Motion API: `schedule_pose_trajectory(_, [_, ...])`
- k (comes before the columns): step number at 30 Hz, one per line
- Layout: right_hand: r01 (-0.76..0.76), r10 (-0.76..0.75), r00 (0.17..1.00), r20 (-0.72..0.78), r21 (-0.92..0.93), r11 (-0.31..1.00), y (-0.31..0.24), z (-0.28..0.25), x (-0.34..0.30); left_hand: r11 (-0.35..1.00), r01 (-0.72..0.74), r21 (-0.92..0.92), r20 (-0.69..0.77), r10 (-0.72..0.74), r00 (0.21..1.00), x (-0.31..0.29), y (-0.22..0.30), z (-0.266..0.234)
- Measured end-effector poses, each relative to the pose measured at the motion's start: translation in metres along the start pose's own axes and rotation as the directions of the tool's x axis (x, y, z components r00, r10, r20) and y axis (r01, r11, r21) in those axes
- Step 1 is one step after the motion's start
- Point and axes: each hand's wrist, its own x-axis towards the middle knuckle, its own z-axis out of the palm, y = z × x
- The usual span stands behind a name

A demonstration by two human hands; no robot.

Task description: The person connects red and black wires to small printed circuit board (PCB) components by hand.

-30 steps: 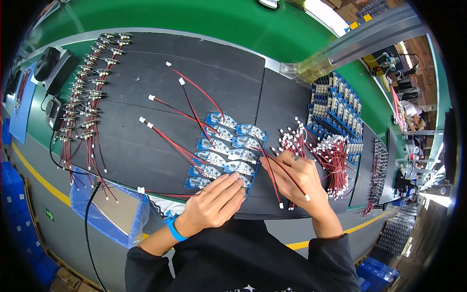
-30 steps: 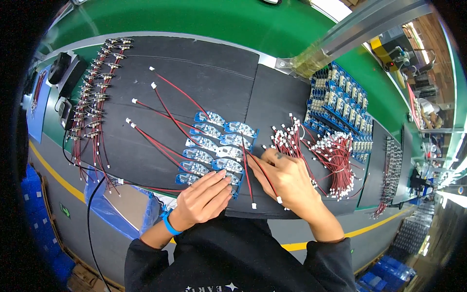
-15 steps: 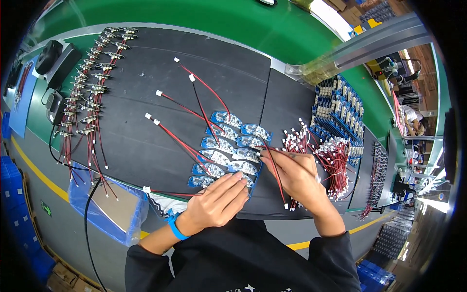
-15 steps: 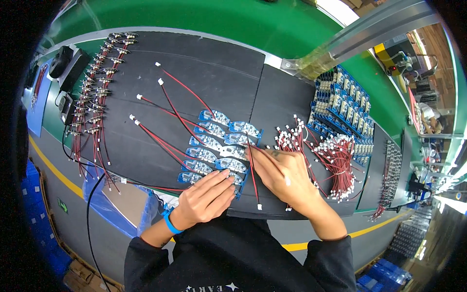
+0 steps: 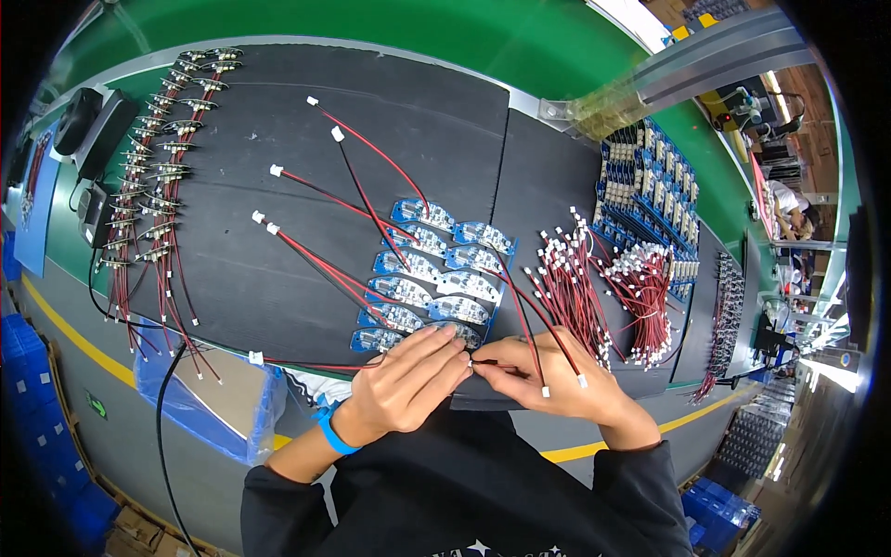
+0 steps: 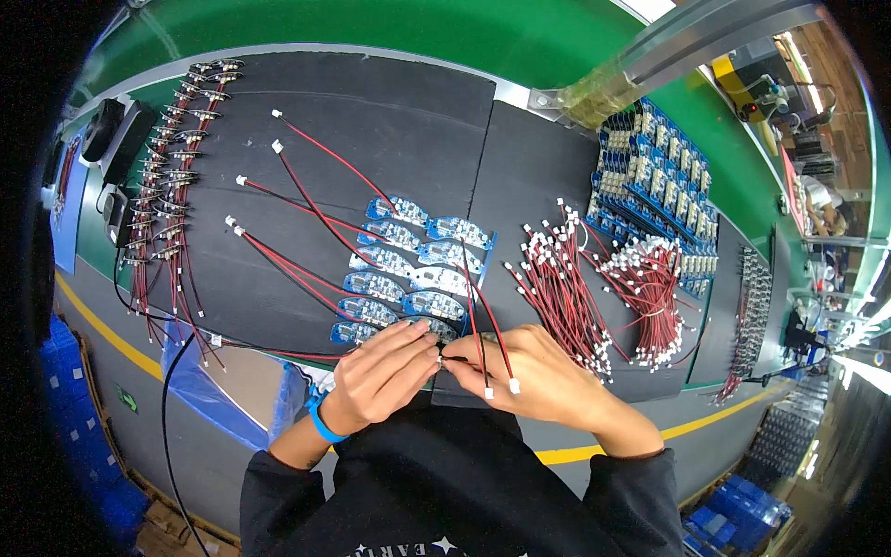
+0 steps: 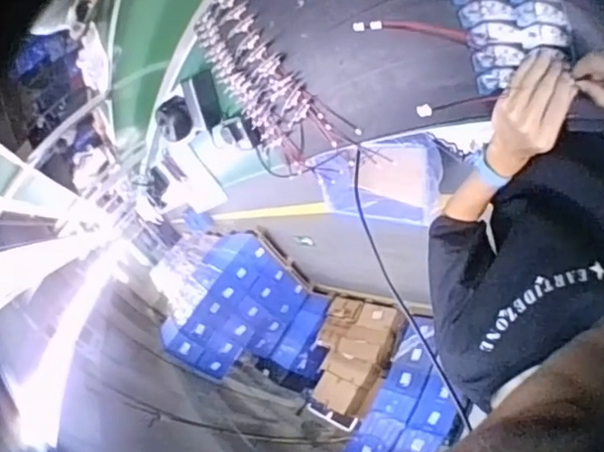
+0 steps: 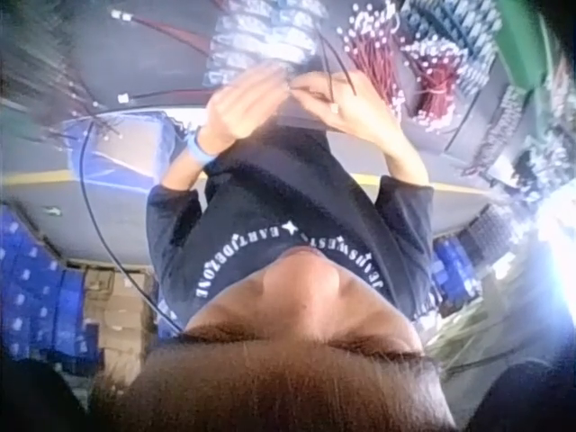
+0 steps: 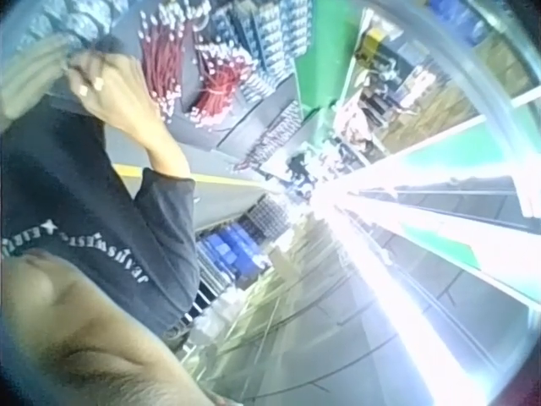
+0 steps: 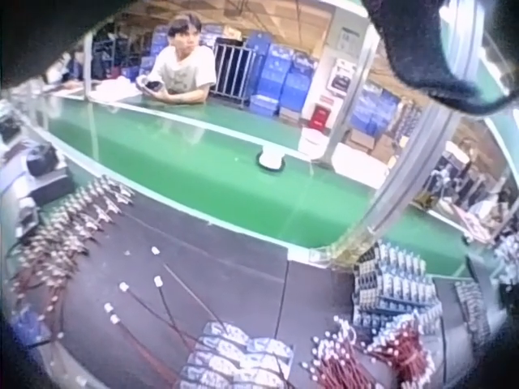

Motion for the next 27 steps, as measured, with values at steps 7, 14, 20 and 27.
schedule_pose_trajectory(7, [0.100, -0.147, 0.981, -0.124, -0.327, 0.940, 0.001, -0.008, 0.009, 0.998, 0.054, 0.038, -0.013, -0.054, 0.998, 0.002, 0.003, 0.002])
schedule_pose_trajectory(14, [0.140, -0.316, 0.916, -0.246, -0.542, 0.829, 0.018, 0.001, 0.026, 0.997, -0.001, 0.075, -0.010, 0.001, 1.000, -0.003, 0.002, 0.004])
schedule_pose_trajectory(20, [0.115, -0.186, 0.980, -0.076, -0.545, 0.830, 0.025, 0.001, 0.022, 0.996, -0.010, 0.089, -0.005, 0.010, 1.000, -0.002, 0.003, 0.003])
schedule_pose_trajectory(27, [0.021, -0.028, 1.000, -0.002, -0.601, 0.799, -0.006, -0.003, 0.049, 1.000, -0.006, 0.010, 0.053, 0.005, 0.999, 0.003, -0.002, 0.001])
